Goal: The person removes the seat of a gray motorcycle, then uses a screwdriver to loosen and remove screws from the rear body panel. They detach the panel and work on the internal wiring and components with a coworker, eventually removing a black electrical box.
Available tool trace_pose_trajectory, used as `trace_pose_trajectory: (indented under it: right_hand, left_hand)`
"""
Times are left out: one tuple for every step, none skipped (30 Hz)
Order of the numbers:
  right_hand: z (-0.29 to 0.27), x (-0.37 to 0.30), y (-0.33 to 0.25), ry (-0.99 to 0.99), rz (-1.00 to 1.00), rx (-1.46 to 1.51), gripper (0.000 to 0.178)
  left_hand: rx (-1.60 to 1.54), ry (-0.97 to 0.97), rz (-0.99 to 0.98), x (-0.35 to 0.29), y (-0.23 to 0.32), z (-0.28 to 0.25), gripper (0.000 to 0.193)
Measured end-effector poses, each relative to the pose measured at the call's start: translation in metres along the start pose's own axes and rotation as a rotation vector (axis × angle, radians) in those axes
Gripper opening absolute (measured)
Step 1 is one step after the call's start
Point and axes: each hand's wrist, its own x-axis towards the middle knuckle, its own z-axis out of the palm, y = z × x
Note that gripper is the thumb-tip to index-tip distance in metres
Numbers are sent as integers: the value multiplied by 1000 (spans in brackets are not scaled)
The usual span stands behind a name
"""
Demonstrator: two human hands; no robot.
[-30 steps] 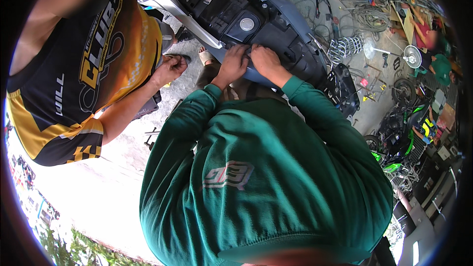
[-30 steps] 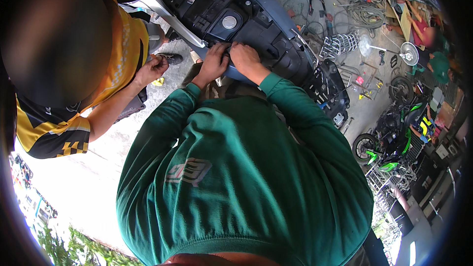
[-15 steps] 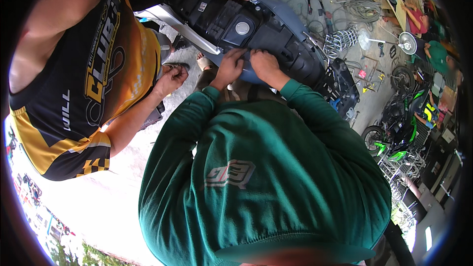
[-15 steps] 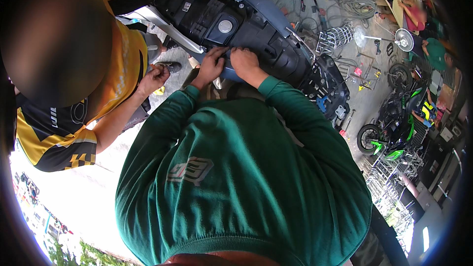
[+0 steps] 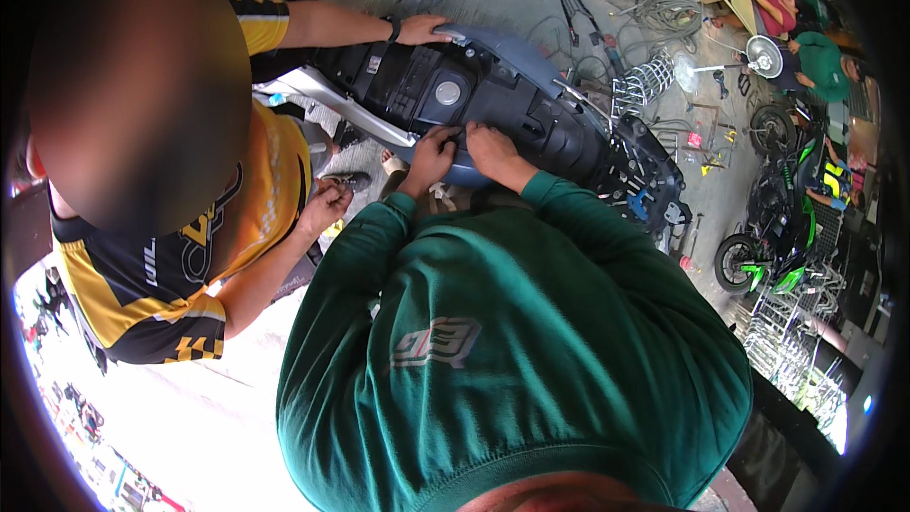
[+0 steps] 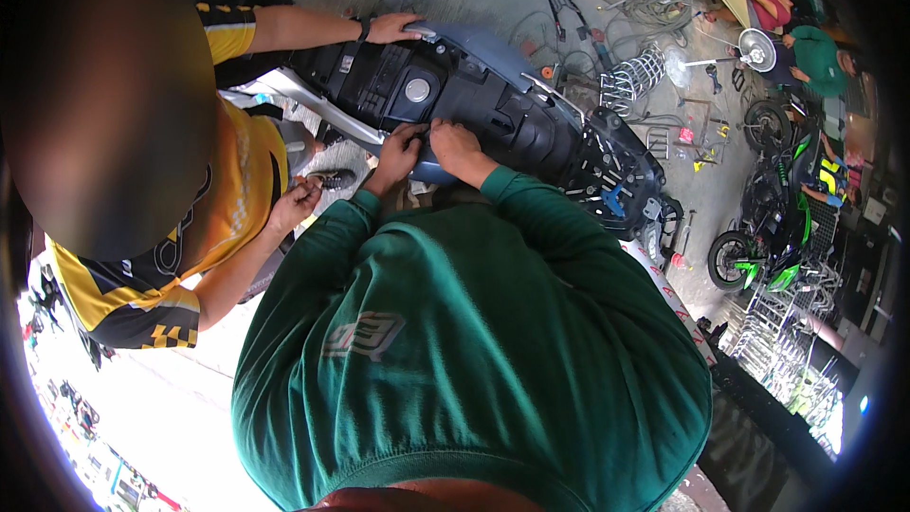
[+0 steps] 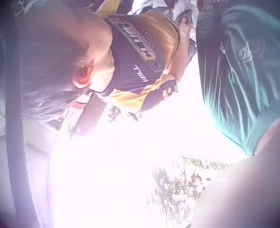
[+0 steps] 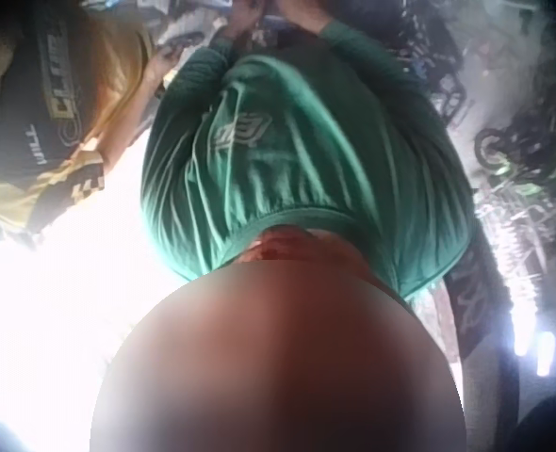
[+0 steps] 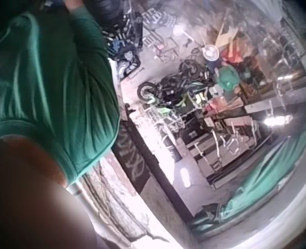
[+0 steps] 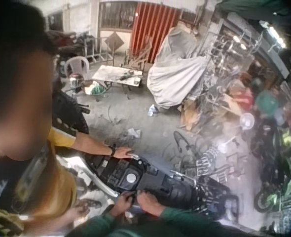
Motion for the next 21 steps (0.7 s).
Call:
trace_pose_trajectory:
  right_hand:
    - [-1,1,1,19,34,24,31]
    - [-2,1,3,-12,52,53,35]
    - [-2,0,4,-34,77,81,38]
    - [-3,0,5,-35,92,117,41]
    - [-2,-1,5,3,96,115,42]
    - [1,-2,3,47,84,121,44]
    - [2,-2,4,20,92,174,39]
    - [4,1,2,49,95,197,38]
    - [7,3,0,71,96,222,37]
    - [10,7,-2,71,130,253,36]
    - [13,9,-1,117,99,205,29]
    - [16,14,-6,168,27,196,26]
    - [19,18,-6,211,13,199,24]
    - [23,17,-3,242,36,206,22]
    - [25,18,2,268,-28,197,22]
    - [27,20,6,294,-85,182,23]
    - [27,25,7,276,-65,222,24]
    - [25,34,13,266,-60,239,25]
    - [23,38,17,223,-49,253,26]
    - [21,43,20,171,-40,267,27]
    - [20,44,22,105,-19,266,29]
  left_hand:
    - [7,-12,7,0,-2,0,36]
    - [17,-25,18,3,-4,1,36]
    - [-8,-37,23,4,-6,1,36]
    - [7,-55,28,5,-8,1,36]
    - [-15,-67,25,7,-10,1,36]
    - [-8,-85,-1,8,-12,1,36]
    - [-28,-78,27,10,-14,0,35]
    - [-15,-100,-11,12,-16,1,35]
    - [-53,-96,-30,12,-18,0,34]
    - [-76,-87,-37,15,-19,1,34]
    - [-54,-71,-16,18,-21,-1,33]
    - [-24,-78,-24,19,-22,0,32]
    - [11,-63,-8,23,-24,-1,31]
    - [42,-91,-3,27,-26,0,30]
    - [-16,-111,3,31,-28,-2,28]
    - [-32,-123,-74,36,-31,-2,29]
    - [-45,-107,-97,39,-33,-2,28]
    - [-100,-150,-71,44,-36,-4,28]
    - [-118,-155,-92,47,-38,-4,29]
    - [-135,-145,-134,50,-41,-6,30]
    - [-136,-149,-112,51,-42,-5,30]
